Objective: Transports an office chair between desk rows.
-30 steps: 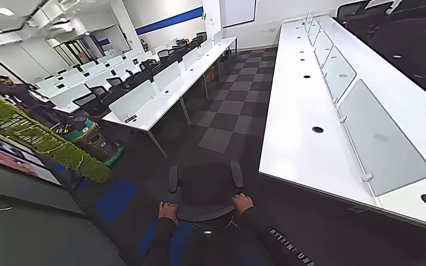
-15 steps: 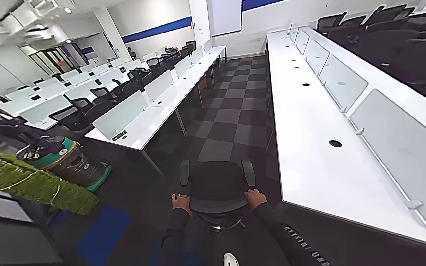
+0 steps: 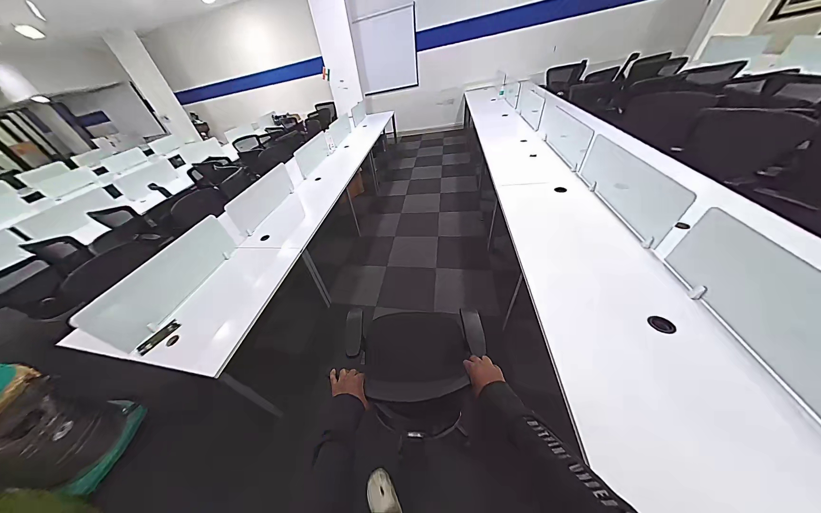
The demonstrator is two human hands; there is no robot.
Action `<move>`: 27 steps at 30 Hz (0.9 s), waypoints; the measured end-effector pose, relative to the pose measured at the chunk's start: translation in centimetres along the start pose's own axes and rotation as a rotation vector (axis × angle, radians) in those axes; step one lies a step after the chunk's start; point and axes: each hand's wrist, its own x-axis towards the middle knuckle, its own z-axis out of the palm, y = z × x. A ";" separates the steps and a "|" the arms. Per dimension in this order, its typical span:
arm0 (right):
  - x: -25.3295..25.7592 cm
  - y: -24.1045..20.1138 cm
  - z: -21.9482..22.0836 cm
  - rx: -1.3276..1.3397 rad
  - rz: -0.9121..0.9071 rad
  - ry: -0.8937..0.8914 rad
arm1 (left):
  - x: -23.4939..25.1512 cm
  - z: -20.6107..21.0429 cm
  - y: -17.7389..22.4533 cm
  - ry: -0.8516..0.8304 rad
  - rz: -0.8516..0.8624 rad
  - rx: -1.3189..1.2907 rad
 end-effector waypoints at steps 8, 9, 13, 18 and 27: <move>20.4 -3.1 -8.8 0.054 0.321 -0.021 | 22.6 -9.6 0.0 0.029 0.088 -0.019; 22.8 -3.8 -10.1 0.048 0.320 -0.038 | 25.3 -11.1 0.1 0.019 0.096 -0.015; 31.2 -5.8 -13.2 0.016 0.303 -0.073 | 34.8 -15.7 0.7 -0.014 0.130 0.008; 41.9 -5.3 -17.9 0.019 0.344 -0.076 | 45.8 -21.2 1.2 -0.019 0.164 0.035; 63.8 -2.8 -27.4 0.061 0.335 -0.039 | 68.6 -30.8 3.2 0.044 0.224 -0.015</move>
